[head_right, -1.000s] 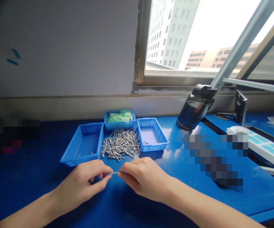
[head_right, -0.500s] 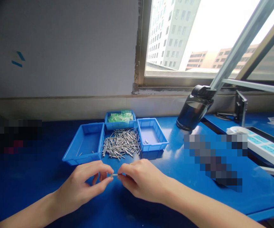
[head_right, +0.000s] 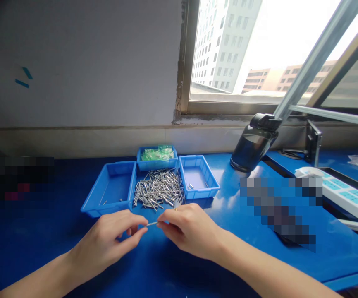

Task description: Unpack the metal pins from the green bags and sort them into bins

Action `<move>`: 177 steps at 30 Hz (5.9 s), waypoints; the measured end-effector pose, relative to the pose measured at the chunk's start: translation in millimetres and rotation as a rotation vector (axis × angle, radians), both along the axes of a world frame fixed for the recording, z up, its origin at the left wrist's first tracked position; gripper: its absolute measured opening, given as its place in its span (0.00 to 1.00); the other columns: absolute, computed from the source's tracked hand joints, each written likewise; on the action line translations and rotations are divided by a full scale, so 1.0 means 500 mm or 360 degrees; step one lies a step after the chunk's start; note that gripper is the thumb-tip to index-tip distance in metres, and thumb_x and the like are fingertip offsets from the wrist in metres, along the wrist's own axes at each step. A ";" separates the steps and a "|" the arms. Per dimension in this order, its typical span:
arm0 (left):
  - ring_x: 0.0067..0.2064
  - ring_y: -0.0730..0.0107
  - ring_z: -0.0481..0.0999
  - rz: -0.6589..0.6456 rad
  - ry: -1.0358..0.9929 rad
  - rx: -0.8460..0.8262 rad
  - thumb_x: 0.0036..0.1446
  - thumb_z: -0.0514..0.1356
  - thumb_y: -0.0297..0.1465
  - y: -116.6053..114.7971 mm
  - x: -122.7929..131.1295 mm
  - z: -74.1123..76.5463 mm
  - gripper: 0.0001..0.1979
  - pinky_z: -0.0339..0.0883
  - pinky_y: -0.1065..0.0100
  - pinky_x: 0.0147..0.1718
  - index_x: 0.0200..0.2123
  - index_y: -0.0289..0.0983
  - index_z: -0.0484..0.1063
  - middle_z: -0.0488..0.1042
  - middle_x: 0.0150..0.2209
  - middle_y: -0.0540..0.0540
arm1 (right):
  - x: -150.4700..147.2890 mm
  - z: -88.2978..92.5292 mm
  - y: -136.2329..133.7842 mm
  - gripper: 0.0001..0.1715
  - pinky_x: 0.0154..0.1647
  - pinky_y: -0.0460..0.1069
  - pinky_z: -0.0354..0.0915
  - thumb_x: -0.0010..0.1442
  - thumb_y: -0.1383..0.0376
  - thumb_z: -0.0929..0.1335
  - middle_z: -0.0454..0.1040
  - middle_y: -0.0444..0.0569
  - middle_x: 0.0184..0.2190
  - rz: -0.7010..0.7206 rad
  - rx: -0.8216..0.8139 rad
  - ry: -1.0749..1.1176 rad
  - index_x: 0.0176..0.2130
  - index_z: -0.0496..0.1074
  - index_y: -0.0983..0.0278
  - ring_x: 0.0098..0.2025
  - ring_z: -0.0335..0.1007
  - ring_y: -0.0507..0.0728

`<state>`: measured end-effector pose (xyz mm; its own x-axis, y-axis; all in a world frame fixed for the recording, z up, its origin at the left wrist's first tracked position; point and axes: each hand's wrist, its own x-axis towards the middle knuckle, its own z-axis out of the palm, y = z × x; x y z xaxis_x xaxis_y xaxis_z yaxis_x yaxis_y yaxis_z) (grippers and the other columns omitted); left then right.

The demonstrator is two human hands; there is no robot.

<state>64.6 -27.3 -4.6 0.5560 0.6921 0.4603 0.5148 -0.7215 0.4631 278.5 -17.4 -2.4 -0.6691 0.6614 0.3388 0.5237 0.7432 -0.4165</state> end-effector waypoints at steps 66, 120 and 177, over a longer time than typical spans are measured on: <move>0.28 0.66 0.77 0.0448 0.0978 0.0143 0.61 0.47 0.33 0.011 -0.017 -0.026 0.21 0.70 0.70 0.26 0.56 0.33 0.61 0.78 0.34 0.43 | 0.022 0.006 0.013 0.40 0.28 0.39 0.68 0.41 0.82 0.55 0.70 0.51 0.49 0.0134 -0.0472 -0.0050 0.51 0.69 0.62 0.41 0.72 0.52; 0.23 0.79 0.71 -0.0255 0.0005 0.0103 0.56 0.56 0.26 -0.007 0.003 -0.001 0.08 0.64 0.77 0.27 0.41 0.37 0.69 0.74 0.24 0.53 | -0.012 0.001 -0.006 0.06 0.22 0.41 0.52 0.57 0.70 0.61 0.67 0.42 0.21 0.0174 -0.0350 -0.0020 0.29 0.65 0.65 0.21 0.58 0.47; 0.24 0.77 0.70 0.0146 -0.0053 -0.0498 0.55 0.56 0.31 0.001 -0.002 0.025 0.08 0.63 0.78 0.22 0.34 0.39 0.75 0.75 0.25 0.52 | 0.002 0.015 -0.003 0.05 0.23 0.41 0.53 0.57 0.71 0.61 0.66 0.41 0.20 0.0135 -0.0099 0.0179 0.35 0.63 0.65 0.20 0.56 0.46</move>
